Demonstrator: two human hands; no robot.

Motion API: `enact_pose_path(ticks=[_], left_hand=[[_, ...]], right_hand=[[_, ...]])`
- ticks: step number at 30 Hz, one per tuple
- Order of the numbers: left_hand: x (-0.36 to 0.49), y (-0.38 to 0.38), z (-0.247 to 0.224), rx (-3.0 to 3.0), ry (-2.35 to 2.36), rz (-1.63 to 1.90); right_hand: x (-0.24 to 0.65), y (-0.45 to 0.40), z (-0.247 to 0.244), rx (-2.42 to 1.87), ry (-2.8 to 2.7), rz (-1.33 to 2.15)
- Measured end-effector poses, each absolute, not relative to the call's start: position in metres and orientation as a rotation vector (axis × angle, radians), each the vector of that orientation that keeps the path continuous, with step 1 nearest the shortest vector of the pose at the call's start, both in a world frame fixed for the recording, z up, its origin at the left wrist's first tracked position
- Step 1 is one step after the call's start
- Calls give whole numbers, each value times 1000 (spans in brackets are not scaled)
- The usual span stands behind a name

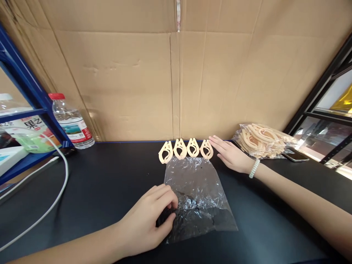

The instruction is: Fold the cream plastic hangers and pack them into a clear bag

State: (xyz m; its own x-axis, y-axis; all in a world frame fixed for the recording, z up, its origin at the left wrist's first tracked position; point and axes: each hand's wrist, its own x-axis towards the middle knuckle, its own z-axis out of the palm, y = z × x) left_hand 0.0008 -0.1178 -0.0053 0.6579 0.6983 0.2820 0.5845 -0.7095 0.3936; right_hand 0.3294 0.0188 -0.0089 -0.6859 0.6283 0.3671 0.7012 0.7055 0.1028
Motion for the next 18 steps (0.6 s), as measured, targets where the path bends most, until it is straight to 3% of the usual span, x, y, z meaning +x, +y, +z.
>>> enact_pose_path(ticks=[5, 18], left_hand=[[1, -119, -9, 2660, 994, 710], [-3, -116, -17, 2794, 716, 790]], right_hand=[[343, 35, -25, -1152, -2699, -165], [345, 31, -7, -1221, -2694, -198]])
